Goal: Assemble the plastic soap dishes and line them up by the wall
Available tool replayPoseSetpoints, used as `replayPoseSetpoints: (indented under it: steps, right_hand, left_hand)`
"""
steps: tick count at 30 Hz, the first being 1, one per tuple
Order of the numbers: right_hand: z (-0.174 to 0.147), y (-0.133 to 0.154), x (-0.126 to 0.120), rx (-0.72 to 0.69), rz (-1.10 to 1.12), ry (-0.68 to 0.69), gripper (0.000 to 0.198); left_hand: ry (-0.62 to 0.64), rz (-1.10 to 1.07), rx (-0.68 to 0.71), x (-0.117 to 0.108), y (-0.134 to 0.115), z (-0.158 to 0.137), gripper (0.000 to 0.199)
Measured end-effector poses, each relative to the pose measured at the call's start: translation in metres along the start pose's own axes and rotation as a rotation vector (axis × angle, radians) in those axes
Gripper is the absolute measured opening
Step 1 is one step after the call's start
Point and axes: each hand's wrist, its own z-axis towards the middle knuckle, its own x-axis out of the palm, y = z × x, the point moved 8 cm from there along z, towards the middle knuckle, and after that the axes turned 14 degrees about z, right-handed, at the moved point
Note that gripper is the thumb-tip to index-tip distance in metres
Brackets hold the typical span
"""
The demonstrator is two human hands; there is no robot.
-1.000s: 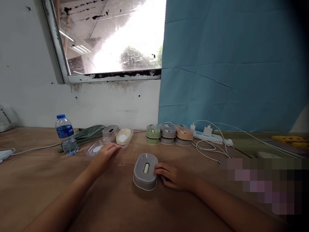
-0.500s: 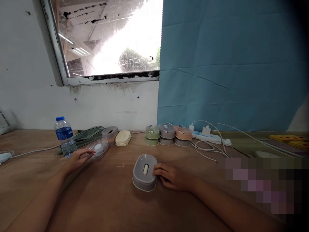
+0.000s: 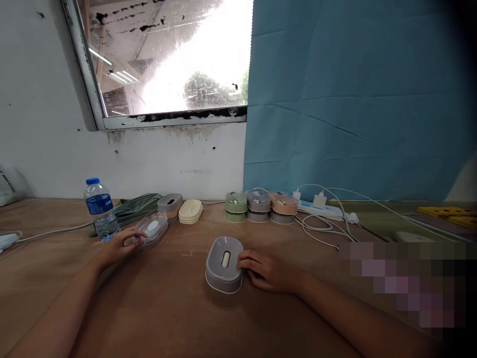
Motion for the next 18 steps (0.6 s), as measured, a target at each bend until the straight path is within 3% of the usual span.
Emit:
replayPoseSetpoints:
  steps: [18]
  right_hand:
    - [0.000,-0.003,0.002,0.014,0.017,0.009,0.031]
  left_hand:
    - [0.006,0.044,0.021,0.005,-0.010,0.002,0.029]
